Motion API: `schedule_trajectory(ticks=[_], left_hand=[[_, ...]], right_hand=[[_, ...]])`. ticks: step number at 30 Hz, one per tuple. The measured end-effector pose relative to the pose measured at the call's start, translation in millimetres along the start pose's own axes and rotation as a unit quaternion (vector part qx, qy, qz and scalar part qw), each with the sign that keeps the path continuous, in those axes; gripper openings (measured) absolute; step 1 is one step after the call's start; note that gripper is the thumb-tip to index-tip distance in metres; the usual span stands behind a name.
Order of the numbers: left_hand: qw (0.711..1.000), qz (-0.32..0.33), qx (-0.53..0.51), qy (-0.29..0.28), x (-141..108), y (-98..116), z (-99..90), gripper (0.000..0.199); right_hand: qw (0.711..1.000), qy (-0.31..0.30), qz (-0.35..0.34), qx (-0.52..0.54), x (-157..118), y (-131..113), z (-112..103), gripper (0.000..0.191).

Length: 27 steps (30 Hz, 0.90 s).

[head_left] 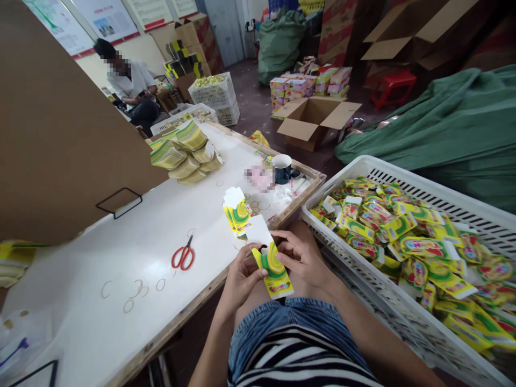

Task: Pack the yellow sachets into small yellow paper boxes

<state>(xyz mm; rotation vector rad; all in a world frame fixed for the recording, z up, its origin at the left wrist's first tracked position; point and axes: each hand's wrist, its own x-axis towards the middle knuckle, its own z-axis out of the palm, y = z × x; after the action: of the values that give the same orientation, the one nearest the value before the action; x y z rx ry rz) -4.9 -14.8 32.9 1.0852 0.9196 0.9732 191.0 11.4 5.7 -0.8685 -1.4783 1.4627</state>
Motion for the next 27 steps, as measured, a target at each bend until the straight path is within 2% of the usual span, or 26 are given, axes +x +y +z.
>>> schedule_trajectory(ticks=[4,13,16,19,20,22,24,26,27], left_hand=[[1.0,-0.007,-0.006,0.006,0.0,0.3,-1.0,0.053],[0.999,-0.021,0.032,0.013,-4.6,-1.7,-2.7,0.046],[0.998,-0.019,0.055,0.007,-4.6,-6.3,-2.9,0.041],[0.997,-0.007,0.072,0.003,-4.3,-10.6,-0.2,0.037],[0.998,0.0,0.07,0.003,-4.2,-11.2,1.1,0.042],[0.998,0.007,0.055,-0.004,-3.7,-11.2,3.4,0.064],[0.999,0.001,0.04,-0.025,-2.9,-10.5,4.6,0.084],[0.998,-0.005,0.036,-0.041,-1.8,-10.7,4.1,0.083],[0.999,-0.006,0.035,-0.041,-1.1,-11.2,3.3,0.077]], right_hand=[[1.0,0.004,0.006,0.019,-2.0,1.4,2.3,0.056],[0.996,-0.052,0.049,0.052,0.5,5.4,1.2,0.034],[0.999,-0.012,0.044,0.024,1.3,8.3,2.5,0.026],[0.999,0.036,0.025,-0.015,2.7,10.6,3.2,0.027],[0.999,0.048,0.019,-0.017,3.2,11.1,3.5,0.027],[0.997,0.074,0.008,0.007,4.1,12.1,4.0,0.023],[0.995,0.085,0.005,0.044,4.7,13.4,3.7,0.034],[0.995,0.079,0.004,0.057,4.7,14.5,1.1,0.051],[0.996,0.074,-0.002,0.043,4.4,14.7,-1.3,0.051]])
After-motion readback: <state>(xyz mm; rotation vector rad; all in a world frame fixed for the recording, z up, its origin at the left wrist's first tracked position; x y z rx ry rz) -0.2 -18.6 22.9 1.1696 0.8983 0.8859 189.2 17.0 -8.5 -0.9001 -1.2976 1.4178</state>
